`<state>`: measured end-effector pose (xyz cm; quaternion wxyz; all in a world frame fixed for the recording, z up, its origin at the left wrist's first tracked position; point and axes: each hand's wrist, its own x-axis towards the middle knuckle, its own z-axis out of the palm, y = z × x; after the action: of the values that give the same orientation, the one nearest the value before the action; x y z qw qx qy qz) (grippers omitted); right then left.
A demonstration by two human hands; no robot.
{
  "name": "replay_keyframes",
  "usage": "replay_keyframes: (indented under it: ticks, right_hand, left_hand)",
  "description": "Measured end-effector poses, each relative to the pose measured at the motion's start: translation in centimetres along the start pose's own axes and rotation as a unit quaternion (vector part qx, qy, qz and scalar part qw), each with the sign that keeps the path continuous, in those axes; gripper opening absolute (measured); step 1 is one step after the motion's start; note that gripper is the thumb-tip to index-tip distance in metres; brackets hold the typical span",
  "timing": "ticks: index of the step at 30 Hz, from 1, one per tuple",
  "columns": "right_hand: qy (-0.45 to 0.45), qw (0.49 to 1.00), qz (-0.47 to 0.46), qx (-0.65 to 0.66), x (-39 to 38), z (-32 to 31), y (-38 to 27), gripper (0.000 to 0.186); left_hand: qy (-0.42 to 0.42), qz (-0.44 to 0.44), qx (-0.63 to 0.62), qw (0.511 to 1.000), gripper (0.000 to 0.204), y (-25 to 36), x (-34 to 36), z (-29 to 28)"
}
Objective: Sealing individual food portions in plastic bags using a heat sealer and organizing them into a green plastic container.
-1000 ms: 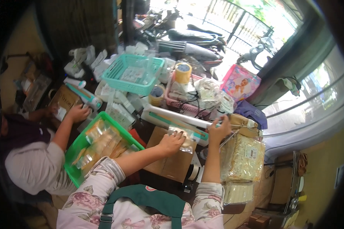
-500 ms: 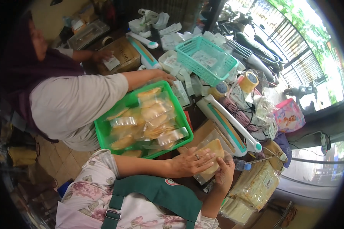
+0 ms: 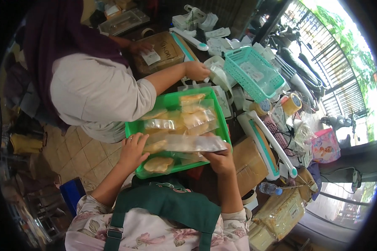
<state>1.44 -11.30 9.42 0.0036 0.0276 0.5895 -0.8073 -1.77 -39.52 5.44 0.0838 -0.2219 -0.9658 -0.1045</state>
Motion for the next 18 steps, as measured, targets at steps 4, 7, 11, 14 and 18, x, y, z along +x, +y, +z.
replay_keyframes:
  ticks: [4, 7, 11, 14, 18]
  right_hand:
    - [-0.133, 0.990, 0.032, 0.036, 1.3, 3.0, 4.4, 0.027]
    - [-0.258, 0.964, -0.011, -0.062, 1.6, 4.6, 7.2, 0.032]
    - [-0.360, 0.807, 0.006, -0.468, 0.1, 4.2, 10.7, 0.045]
    - [-0.354, 0.821, 0.014, -0.448, 0.1, 3.7, 8.4, 0.047]
    - [-0.349, 0.816, 0.040, -0.460, 1.9, 2.9, 3.9, 0.029]
  left_hand:
    - [-0.068, -0.027, -0.097, 0.993, 0.028, -2.7, -0.8, 2.4]
    - [-0.050, -0.052, -0.156, 0.985, 0.019, -3.1, -0.4, 2.4]
    - [-0.074, -0.038, -0.266, 0.961, 0.019, -3.5, 0.1, 1.3]
    - [-0.190, -0.043, -0.316, 0.929, 0.019, -3.8, -1.2, 1.6]
    - [-0.265, 0.003, -0.301, 0.916, 0.018, -2.5, -2.4, 0.8]
